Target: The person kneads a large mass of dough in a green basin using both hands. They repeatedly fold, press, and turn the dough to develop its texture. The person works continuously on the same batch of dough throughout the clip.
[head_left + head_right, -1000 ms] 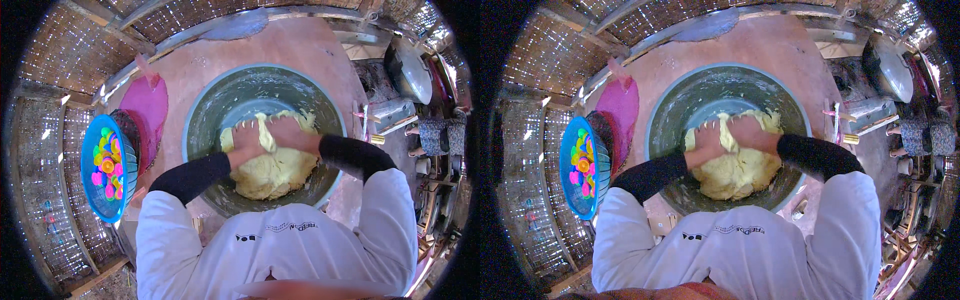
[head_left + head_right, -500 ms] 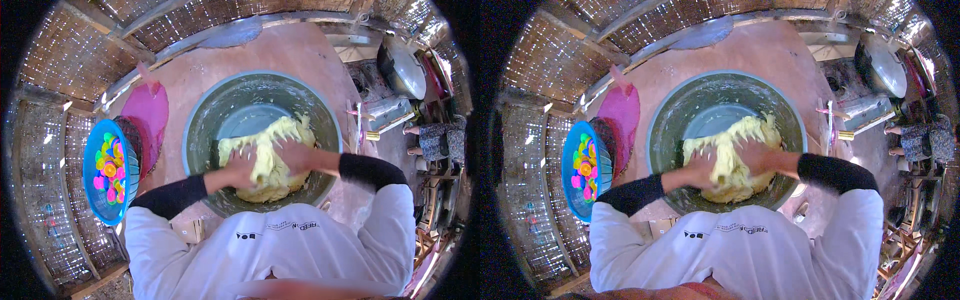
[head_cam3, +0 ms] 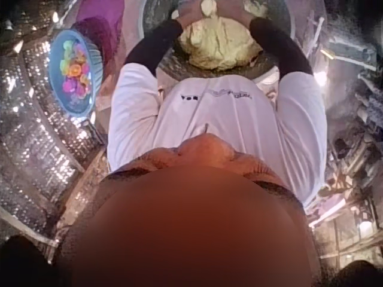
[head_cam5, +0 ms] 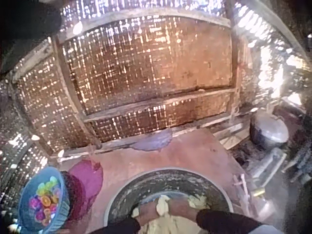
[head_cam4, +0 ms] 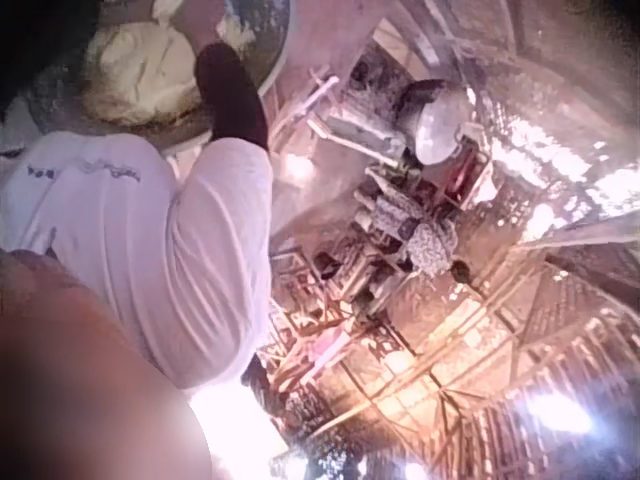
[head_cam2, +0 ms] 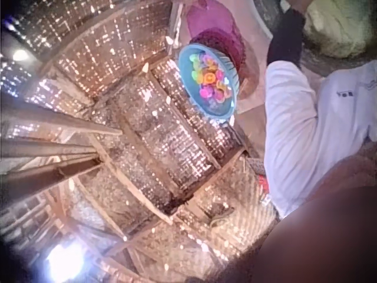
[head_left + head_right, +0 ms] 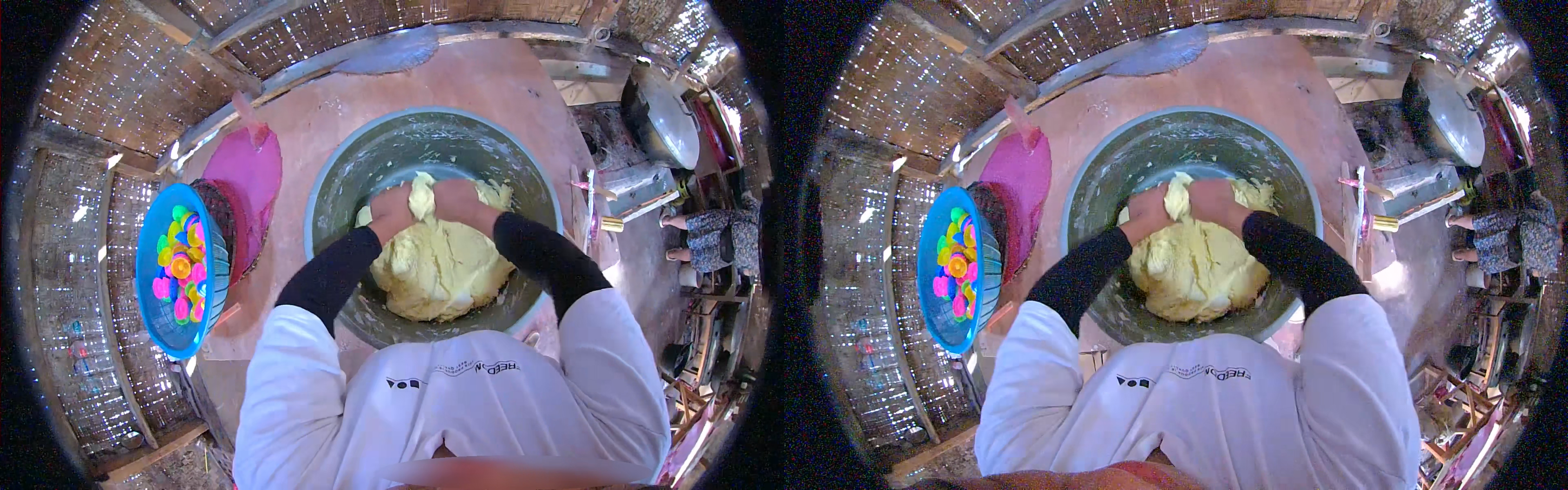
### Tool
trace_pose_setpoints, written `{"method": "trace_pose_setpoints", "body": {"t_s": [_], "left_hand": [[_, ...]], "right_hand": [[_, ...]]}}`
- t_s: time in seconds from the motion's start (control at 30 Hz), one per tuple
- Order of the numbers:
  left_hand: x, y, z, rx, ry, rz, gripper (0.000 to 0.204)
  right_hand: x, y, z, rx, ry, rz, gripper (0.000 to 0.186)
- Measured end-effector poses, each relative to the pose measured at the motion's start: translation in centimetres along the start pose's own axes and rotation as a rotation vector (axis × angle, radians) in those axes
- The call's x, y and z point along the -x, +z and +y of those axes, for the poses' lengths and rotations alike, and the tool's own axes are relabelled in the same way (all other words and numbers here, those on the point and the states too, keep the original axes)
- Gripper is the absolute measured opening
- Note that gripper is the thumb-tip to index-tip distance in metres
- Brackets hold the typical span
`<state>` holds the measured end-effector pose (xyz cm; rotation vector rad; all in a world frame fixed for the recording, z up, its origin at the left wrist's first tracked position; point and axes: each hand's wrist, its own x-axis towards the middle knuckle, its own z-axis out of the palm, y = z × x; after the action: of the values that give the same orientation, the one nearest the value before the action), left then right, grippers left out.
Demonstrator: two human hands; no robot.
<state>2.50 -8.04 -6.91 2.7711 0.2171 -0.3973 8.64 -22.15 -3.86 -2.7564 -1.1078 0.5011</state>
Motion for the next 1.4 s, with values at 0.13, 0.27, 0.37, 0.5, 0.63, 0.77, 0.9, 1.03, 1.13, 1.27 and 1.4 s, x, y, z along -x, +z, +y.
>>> {"method": "trace_pose_setpoints", "body": {"t_s": [0.13, 0.27, 0.37, 0.5, 0.63, 0.77, 0.9, 1.03, 1.13, 1.27, 1.4], "left_hand": [[2.6, -0.3, 1.4, -0.027, -0.005, -0.166, 0.081], [9.9, -1.0, 0.7, -0.16, 0.278, -0.333, 0.098], [14.0, -4.3, 0.3, -0.049, 0.471, -0.489, 0.089], [15.9, -6.1, 0.5, 0.168, 0.458, -0.553, 0.075], [16.1, -5.8, 3.8, -0.113, 0.402, -0.503, 0.064], [16.1, -4.6, 5.9, -0.175, 0.412, -0.452, 0.057], [16.4, -6.4, 4.4, -0.035, 0.381, -0.397, 0.05], [17.0, -11.4, 0.8, 0.258, 0.313, -0.003, 0.039], [13.4, -11.1, -1.9, 0.669, 0.144, 0.148, 0.034], [8.6, -5.6, -4.8, 0.968, -0.067, -0.001, 0.036], [10.5, -2.3, -1.9, 0.717, -0.196, -0.491, 0.08]], "right_hand": [[2.0, 2.7, 0.9, -0.038, -0.034, 0.003, 0.025], [9.5, 2.0, 0.9, 0.063, -0.36, -0.184, 0.069], [13.8, -0.5, 1.8, -0.192, -0.368, -0.222, 0.07], [16.0, -5.5, 1.9, -0.544, -0.218, -0.338, 0.056], [11.4, -8.4, 0.9, -0.748, -0.299, -0.007, 0.038], [-1.1, -4.6, -0.3, -0.537, -0.528, 0.024, 0.04], [-7.4, 0.6, -2.5, -0.588, -0.44, -0.477, 0.043], [-4.7, 3.0, -4.6, -1.038, -0.288, -0.781, 0.04], [-4.9, 3.6, -5.7, -0.704, -0.42, -0.902, 0.056], [1.8, 0.2, -4.7, -0.325, -0.81, -0.642, 0.074], [11.3, -5.3, -0.2, -0.223, -0.804, -0.549, 0.063]]}}
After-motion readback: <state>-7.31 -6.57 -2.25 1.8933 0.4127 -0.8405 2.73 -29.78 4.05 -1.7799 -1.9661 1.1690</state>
